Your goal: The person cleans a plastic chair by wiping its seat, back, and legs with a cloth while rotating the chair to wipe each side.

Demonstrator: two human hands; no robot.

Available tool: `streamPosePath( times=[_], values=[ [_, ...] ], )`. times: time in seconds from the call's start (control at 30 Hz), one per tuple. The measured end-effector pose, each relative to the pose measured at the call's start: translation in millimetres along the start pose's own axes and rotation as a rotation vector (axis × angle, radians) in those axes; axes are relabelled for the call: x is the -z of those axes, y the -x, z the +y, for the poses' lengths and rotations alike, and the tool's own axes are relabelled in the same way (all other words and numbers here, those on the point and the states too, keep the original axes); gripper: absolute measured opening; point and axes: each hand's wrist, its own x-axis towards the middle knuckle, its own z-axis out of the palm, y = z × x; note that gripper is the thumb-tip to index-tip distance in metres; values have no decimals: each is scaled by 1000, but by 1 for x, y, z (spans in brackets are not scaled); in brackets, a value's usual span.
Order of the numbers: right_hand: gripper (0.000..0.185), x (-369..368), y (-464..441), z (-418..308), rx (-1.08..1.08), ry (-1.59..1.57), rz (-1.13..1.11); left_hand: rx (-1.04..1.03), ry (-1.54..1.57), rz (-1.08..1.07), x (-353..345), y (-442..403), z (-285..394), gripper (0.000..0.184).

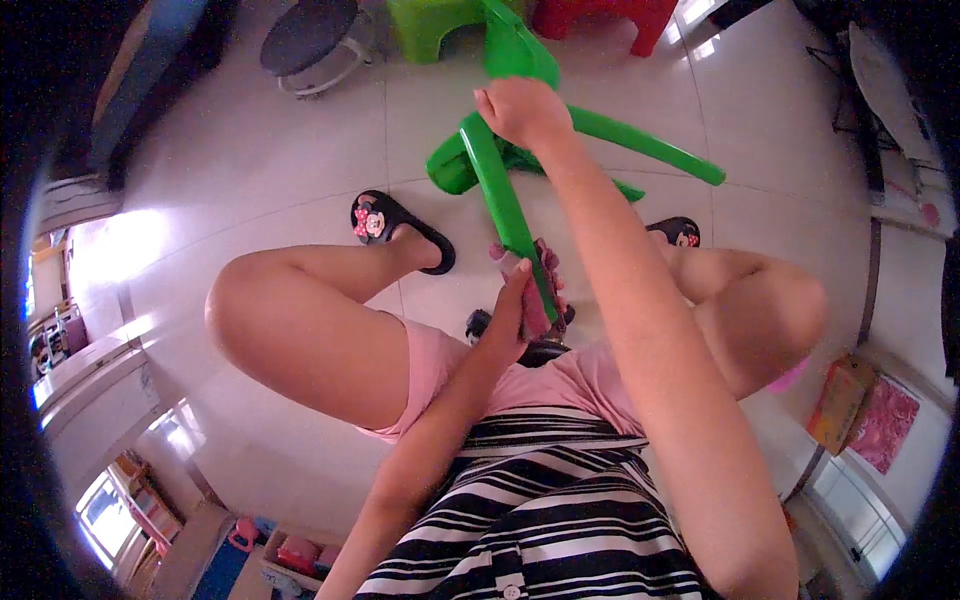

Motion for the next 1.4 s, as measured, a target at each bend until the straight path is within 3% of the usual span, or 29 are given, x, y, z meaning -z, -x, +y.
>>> streamPosePath(
  times=[0.17,0.47,1.03,1.13,1.4],
  values=[
    [49,-1,-2,1,6,5,3,64,-13,65,4,7,-10,50],
    [49,1,1,-1,-35,-2,-3,-32,18,-7,11,-11,-4,49],
    [47,-11,0,8,123,-28,163,-212,-164,128,-6,-67,76,51],
    [47,-2,2,3,-14,-45,3,-191,-148,153,-10,-79,93,49],
    [42,-5,0,7,-6,-54,147,-173,-114,66,-8,-98,120,46]
  ],
)
